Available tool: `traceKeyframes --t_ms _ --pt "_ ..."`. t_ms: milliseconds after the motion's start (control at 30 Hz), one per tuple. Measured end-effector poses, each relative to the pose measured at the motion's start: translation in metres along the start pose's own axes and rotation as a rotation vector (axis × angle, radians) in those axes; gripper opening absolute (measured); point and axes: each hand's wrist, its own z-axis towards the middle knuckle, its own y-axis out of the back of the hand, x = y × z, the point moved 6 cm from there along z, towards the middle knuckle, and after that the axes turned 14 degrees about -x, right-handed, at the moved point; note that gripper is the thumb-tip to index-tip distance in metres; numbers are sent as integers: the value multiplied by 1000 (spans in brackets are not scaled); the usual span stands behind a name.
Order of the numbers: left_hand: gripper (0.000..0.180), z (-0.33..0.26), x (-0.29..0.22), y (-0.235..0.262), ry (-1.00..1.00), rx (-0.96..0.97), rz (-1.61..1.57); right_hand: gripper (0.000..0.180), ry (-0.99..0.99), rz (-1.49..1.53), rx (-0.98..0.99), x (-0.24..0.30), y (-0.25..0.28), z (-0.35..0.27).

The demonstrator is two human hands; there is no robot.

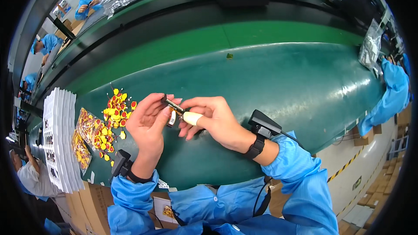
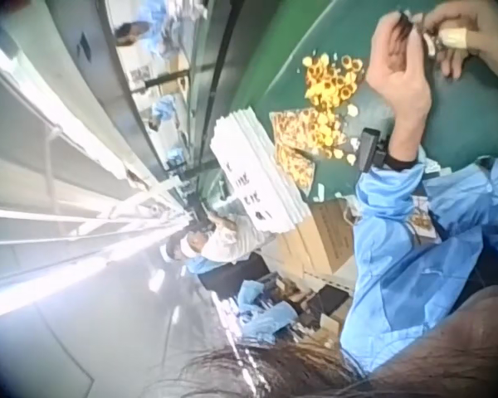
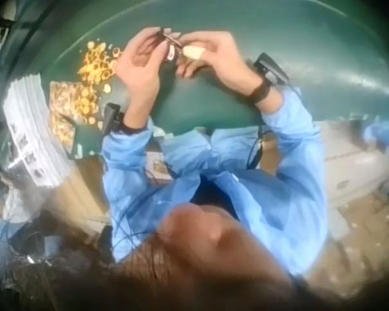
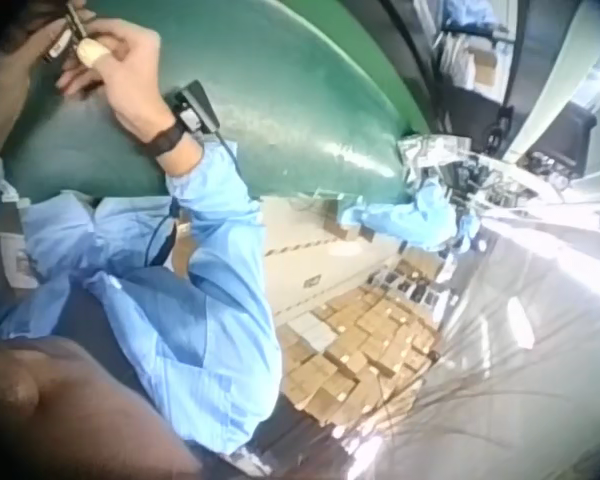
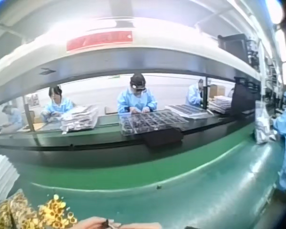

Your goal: The recorder is seen assembling small electronic components, including attaching parts to a plastic housing and placing them into boxes on a factory production line.

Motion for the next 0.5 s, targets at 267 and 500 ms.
traceKeyframes --t_ms 267,500 --pt "42 0 3 1 20 65 -4 24 153 -23 -89 11 11 2" --pt "49 2 11 0 227 52 -8 31 572 -356 -234 18 13 -9"
